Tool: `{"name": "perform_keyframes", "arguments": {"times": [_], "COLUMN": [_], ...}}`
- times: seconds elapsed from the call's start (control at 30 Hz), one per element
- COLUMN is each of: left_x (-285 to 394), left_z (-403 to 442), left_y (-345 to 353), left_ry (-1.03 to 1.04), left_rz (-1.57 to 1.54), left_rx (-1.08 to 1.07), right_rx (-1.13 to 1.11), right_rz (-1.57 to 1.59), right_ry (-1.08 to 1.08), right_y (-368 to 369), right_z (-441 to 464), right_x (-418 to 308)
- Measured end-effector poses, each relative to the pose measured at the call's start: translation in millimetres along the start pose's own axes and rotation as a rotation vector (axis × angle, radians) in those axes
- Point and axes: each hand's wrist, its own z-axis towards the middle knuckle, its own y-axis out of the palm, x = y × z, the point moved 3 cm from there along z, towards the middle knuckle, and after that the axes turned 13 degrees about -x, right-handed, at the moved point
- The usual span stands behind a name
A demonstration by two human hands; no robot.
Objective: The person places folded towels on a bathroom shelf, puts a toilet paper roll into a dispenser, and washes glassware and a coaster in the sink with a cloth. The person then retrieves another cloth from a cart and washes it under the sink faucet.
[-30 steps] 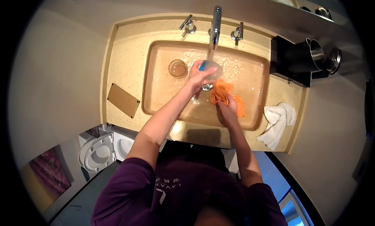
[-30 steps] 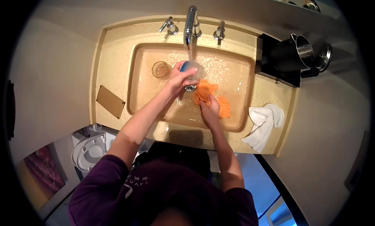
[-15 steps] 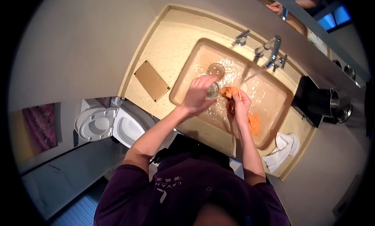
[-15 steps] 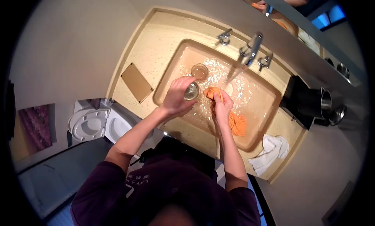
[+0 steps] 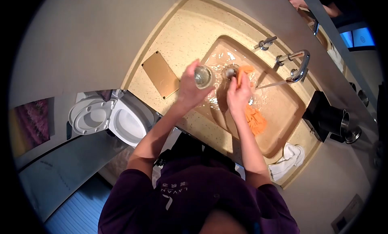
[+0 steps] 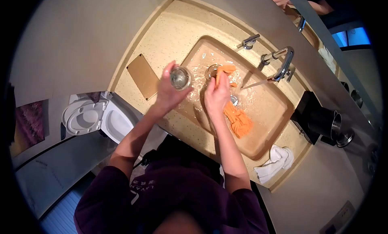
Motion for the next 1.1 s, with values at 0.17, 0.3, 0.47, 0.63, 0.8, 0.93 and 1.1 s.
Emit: {"name": "perform_keyframes", "arguments": {"times": [0.17, 0.3, 0.47, 0.63, 0.8, 0.93, 1.1], "left_x": [-41.3, -58.3, -73.2, -76.2, -69.8, -29.5, 4.5], "left_z": [30.2, 50.9, 65.4, 69.7, 70.7, 54.0, 28.3], "left_y": [-33.4, -60.1, -68.2, -72.5, -77.8, -77.8, 21.4], "left_ry": [0.151, 0.094, -0.021, -0.065, -0.070, 0.015, 0.107], "left_rz": [0.163, 0.107, 0.154, 0.176, 0.324, 0.527, -0.253], "left_rx": [0.278, 0.278, 0.260, 0.238, 0.218, 0.364, 0.022], "right_rx": [-0.461, -0.488, -0.395, -0.426, -0.257, -0.191, -0.022], "right_rz": [-0.353, -0.422, -0.436, -0.438, -0.279, 0.355, 1.193], "right_ry": [0.078, 0.164, 0.120, 0.084, 0.012, 0.283, 0.653], "right_y": [41.2, 45.1, 48.0, 40.0, 24.7, 1.0, -38.0], "right_z": [14.3, 16.3, 4.6, 2.6, 1.0, -9.8, -23.6], "right_x": [17.6, 21.6, 47.9, 57.8, 84.8, 122.7, 116.3]}}
